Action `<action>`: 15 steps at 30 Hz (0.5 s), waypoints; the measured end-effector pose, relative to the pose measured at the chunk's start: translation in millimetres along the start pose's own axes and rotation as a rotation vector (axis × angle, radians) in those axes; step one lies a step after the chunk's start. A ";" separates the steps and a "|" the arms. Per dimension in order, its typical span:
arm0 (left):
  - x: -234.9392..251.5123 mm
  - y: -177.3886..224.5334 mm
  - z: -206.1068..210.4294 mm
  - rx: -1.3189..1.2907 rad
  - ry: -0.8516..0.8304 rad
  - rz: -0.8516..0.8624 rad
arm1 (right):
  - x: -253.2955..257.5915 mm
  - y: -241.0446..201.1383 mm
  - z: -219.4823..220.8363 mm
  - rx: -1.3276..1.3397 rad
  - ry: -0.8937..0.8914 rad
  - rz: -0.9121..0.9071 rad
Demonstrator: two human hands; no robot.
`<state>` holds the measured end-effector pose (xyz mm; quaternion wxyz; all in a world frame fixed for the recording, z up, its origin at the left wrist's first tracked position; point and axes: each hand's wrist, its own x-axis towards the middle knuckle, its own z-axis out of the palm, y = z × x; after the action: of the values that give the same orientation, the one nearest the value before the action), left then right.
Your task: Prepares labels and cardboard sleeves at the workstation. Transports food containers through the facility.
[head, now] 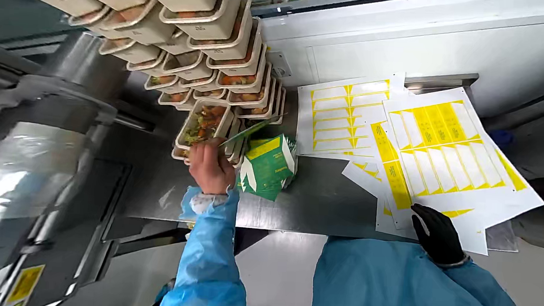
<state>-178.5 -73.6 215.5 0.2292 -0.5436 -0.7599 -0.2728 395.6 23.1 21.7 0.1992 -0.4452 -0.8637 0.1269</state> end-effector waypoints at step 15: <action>-122.9 -11.4 60.3 0.021 -0.517 -0.144 | -32.8 56.6 -26.3 -0.131 -0.423 -0.025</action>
<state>-155.1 -122.7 89.3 0.0135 -0.5374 -0.8327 -0.1326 465.5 29.6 15.0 -0.0144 -0.4098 -0.8982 0.1585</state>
